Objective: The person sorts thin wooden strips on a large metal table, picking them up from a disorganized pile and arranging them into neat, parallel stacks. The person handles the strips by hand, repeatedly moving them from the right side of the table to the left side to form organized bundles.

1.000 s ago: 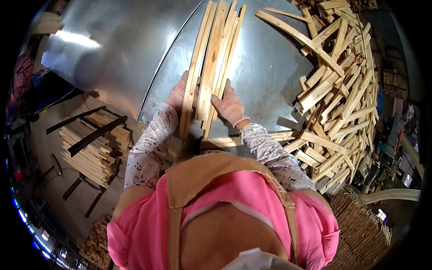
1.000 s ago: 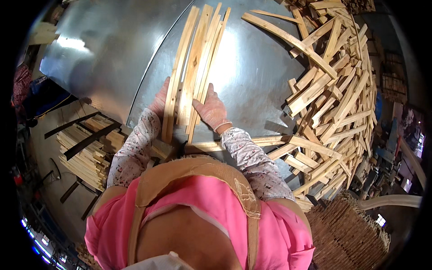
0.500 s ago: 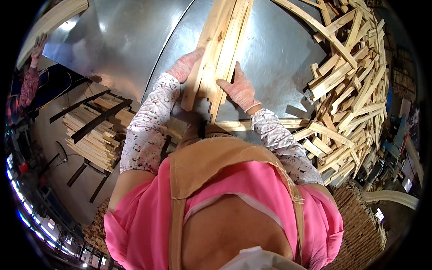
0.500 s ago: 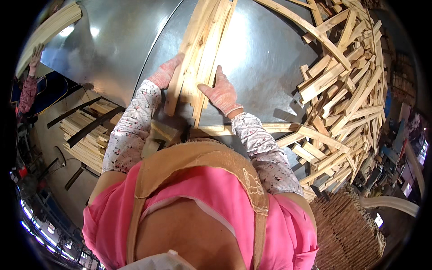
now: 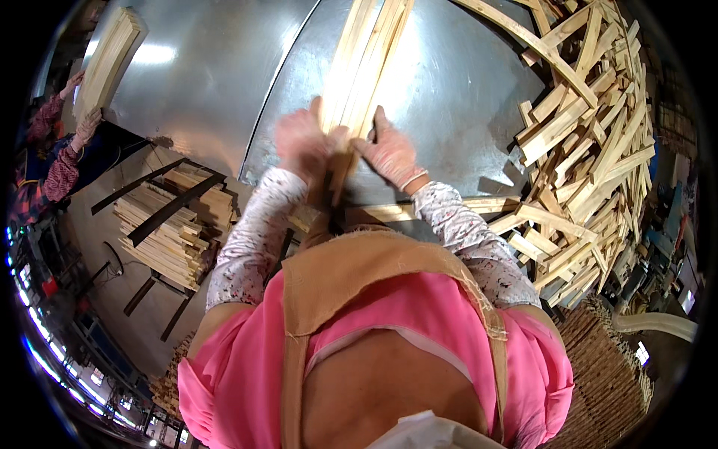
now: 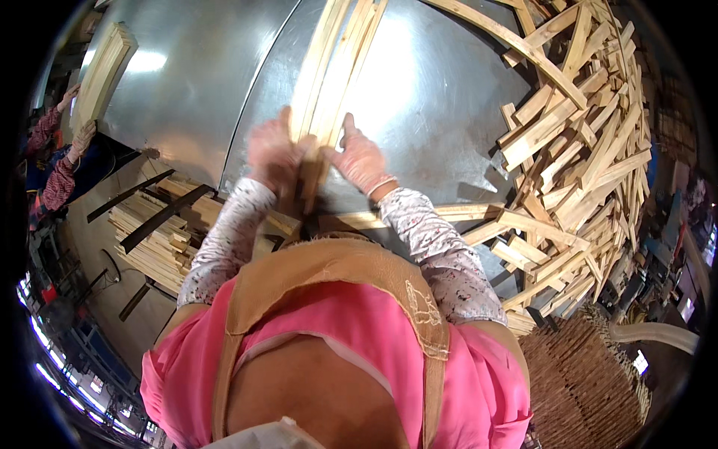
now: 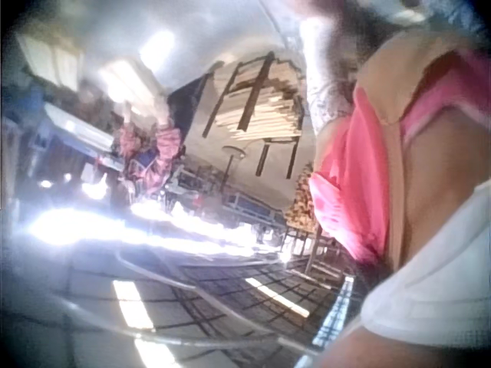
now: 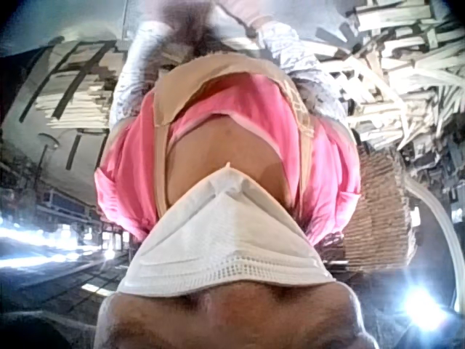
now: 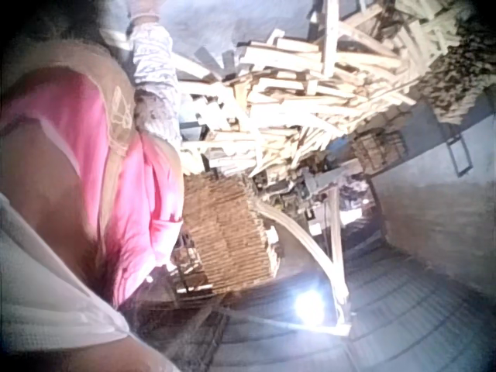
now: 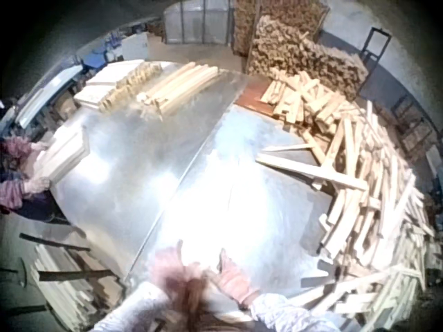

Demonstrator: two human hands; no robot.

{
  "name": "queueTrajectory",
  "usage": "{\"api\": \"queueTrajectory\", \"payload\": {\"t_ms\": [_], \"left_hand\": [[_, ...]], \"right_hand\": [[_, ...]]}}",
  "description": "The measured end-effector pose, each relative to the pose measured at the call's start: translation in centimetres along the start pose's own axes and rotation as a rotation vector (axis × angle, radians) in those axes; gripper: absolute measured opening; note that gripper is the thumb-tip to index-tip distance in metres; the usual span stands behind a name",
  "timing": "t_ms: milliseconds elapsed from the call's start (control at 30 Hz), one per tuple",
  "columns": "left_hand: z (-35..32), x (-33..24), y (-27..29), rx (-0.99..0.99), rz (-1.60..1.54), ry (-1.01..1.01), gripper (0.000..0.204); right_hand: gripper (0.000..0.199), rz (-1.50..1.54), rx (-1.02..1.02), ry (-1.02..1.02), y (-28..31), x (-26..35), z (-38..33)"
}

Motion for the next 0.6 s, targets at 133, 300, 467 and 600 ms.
{"api": "queueTrajectory", "payload": {"t_ms": [133,300,467,600], "left_hand": [[-1.6,-0.3,0.3,0.024,-0.444,0.082,0.072],[-4.8,-2.4,-0.3,-0.233,-0.296,-0.039,0.091],[-3.8,-4.9,-3.4,-0.082,-0.018,-0.044,0.106],[-3.8,-4.5,-2.6,-0.089,-0.103,-0.009,0.097]], "right_hand": [[0.094,0.023,-0.106,0.032,-1.0,-0.3,0.9],[0.063,-0.188,-0.524,0.253,10.3,2.0,7.0],[0.051,-0.819,-1.007,0.479,21.4,7.1,14.8],[0.048,-0.901,-0.634,0.46,20.9,10.8,13.7]]}}
Point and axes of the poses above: each hand's wrist, its own z-axis towards the middle knuckle, its own y-axis out of the back of the hand, x = y × z, the point moved 8 cm from there along z, towards the middle knuckle, and after that the axes turned 2 degrees about -z, right-handed, at the moved point
